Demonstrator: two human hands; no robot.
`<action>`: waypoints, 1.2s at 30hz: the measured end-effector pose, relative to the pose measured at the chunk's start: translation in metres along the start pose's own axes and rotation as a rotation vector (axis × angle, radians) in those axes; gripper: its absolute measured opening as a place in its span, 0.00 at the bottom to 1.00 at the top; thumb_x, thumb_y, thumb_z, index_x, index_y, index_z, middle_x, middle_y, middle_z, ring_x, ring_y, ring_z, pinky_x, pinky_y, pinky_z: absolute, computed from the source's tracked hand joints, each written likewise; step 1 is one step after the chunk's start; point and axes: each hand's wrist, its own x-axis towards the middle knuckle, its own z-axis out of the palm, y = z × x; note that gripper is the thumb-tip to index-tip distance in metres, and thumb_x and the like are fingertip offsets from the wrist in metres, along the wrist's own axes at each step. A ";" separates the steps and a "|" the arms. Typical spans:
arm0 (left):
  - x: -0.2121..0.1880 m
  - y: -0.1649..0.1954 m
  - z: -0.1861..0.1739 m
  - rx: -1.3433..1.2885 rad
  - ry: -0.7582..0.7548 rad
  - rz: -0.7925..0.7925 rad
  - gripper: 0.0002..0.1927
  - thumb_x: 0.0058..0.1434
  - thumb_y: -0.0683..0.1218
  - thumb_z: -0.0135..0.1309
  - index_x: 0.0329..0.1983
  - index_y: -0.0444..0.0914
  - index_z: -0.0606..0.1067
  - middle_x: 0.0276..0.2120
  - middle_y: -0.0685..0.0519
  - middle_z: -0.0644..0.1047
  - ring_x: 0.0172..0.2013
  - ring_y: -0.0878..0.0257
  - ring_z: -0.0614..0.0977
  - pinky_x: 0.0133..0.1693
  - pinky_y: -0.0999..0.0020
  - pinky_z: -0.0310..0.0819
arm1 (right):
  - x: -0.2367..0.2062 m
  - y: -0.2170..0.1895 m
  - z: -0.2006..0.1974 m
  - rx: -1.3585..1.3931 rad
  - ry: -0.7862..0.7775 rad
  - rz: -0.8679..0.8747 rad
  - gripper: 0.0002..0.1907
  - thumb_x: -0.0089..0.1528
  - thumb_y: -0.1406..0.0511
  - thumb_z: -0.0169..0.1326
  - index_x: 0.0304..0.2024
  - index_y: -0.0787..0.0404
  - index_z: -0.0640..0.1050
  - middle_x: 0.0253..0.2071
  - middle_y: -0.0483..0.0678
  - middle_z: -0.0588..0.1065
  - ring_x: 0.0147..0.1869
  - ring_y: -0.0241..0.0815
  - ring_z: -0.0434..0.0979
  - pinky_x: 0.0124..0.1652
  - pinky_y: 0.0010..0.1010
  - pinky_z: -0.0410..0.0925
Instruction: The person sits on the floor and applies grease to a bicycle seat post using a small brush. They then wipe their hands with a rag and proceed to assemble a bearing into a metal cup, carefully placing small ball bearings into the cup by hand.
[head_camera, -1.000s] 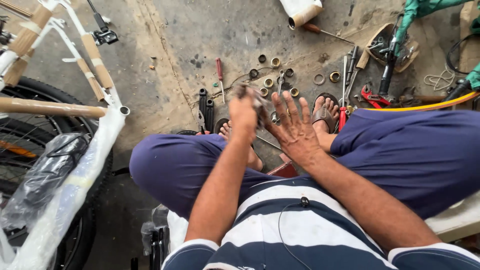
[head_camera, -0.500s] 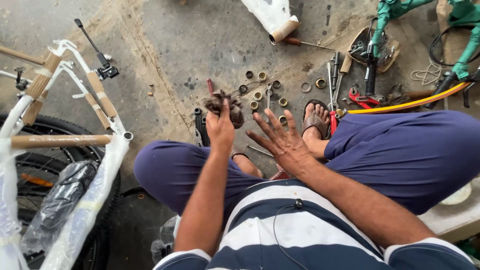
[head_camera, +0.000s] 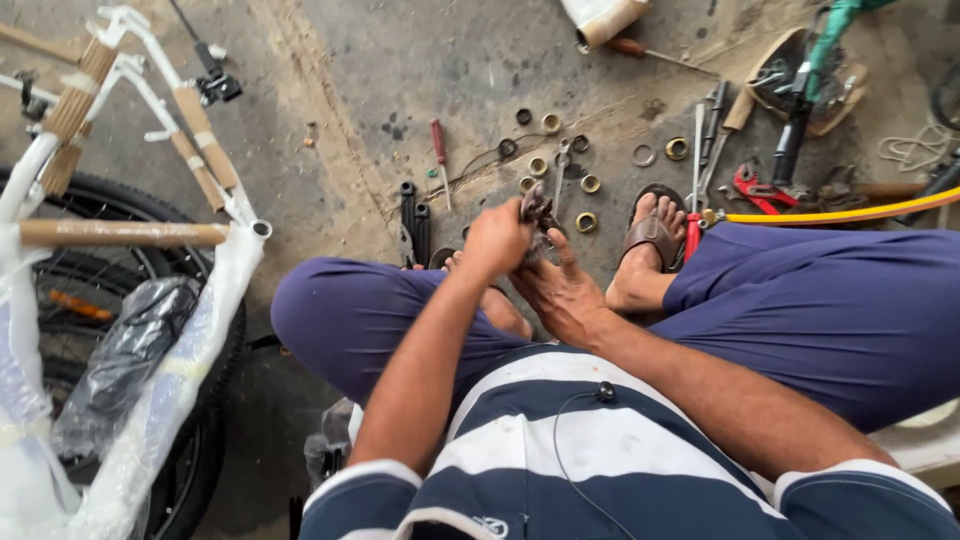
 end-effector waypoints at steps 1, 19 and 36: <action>0.008 -0.004 -0.011 0.076 0.082 -0.046 0.17 0.59 0.44 0.55 0.52 0.41 0.74 0.36 0.36 0.81 0.38 0.37 0.81 0.42 0.42 0.75 | -0.001 0.002 -0.006 -0.044 0.017 -0.014 0.30 0.63 0.61 0.43 0.69 0.52 0.69 0.74 0.46 0.59 0.82 0.46 0.45 0.65 0.71 0.22; -0.005 0.034 -0.012 -0.138 -0.308 0.053 0.16 0.59 0.51 0.56 0.48 0.41 0.78 0.39 0.39 0.82 0.44 0.40 0.81 0.45 0.47 0.74 | 0.002 -0.015 0.023 0.019 -0.279 -0.208 0.28 0.64 0.60 0.45 0.65 0.63 0.71 0.70 0.52 0.66 0.76 0.44 0.58 0.71 0.42 0.47; -0.035 0.024 -0.028 -0.600 0.035 -0.099 0.13 0.73 0.48 0.50 0.46 0.33 0.78 0.36 0.50 0.81 0.36 0.64 0.81 0.38 0.65 0.74 | -0.007 0.013 -0.021 0.093 0.068 0.064 0.27 0.64 0.61 0.46 0.67 0.49 0.73 0.71 0.48 0.64 0.81 0.53 0.46 0.70 0.66 0.23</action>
